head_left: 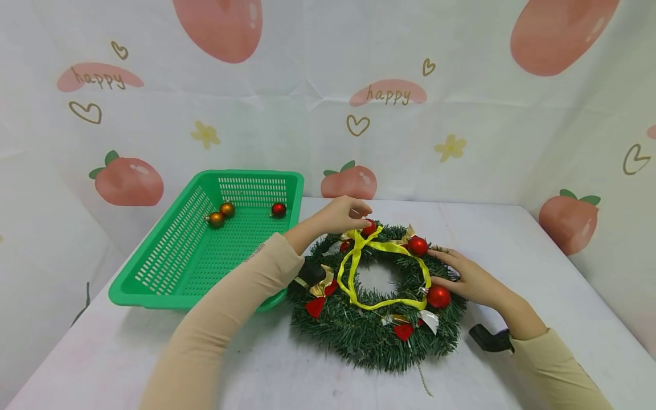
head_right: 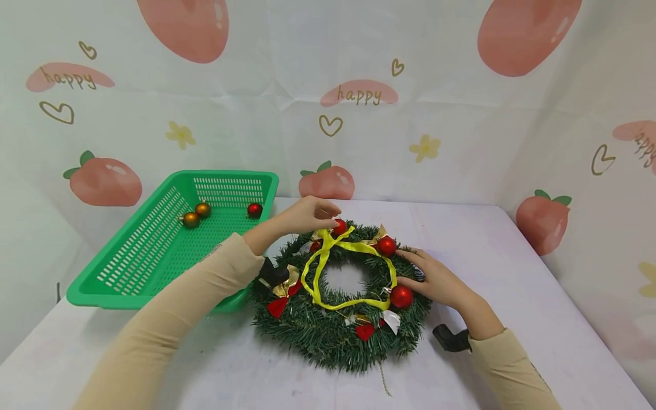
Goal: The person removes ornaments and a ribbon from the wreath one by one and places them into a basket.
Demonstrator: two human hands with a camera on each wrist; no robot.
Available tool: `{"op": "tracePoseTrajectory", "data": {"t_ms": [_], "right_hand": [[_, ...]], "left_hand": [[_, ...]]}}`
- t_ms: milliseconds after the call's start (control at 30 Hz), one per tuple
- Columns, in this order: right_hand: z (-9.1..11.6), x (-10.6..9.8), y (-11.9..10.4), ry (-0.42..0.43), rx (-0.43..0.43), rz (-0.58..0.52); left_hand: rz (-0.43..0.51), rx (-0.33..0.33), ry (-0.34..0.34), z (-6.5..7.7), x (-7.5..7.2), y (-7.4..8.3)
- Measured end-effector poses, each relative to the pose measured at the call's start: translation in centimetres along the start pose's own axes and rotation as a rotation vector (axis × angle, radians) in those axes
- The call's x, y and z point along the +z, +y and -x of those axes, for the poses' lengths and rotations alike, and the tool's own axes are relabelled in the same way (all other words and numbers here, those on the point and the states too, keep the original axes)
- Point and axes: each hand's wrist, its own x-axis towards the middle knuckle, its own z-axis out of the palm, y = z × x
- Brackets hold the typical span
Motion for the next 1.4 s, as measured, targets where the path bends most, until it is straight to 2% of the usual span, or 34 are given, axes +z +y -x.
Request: {"op": "tracePoseTrajectory", "data": {"t_ms": [133,267,400,600,800,1133,1400], "right_hand": [[0.0,0.2,0.2,0.001,-0.002,-0.003],[0.0,0.2,0.2,0.003,0.000,-0.003],[0.0,0.1,0.1,0.006,-0.002,-0.002],[0.0,0.0,0.0,0.003,-0.006,-0.002],[0.0,-0.1,0.0,-0.001,0.004,-0.011],[0.0,0.0,0.0,0.003,0.004,-0.010],[0.0,0.1,0.1,0.006,0.004,0.002]], "left_hand": [[-0.009,-0.046,-0.005,-0.6,0.4,-0.5],[-0.056,-0.070,-0.015,-0.9,0.8,-0.5],[-0.113,-0.079,-0.029,-1.0,1.0,-0.4],[-0.150,-0.089,-0.048,-1.1,1.2,-0.5],[-0.151,-0.078,-0.058,-1.2,1.4,-0.6],[-0.190,-0.046,-0.016,-1.2,1.4,-0.5],[-0.102,0.024,0.039,-0.8,0.4,0.0]]}}
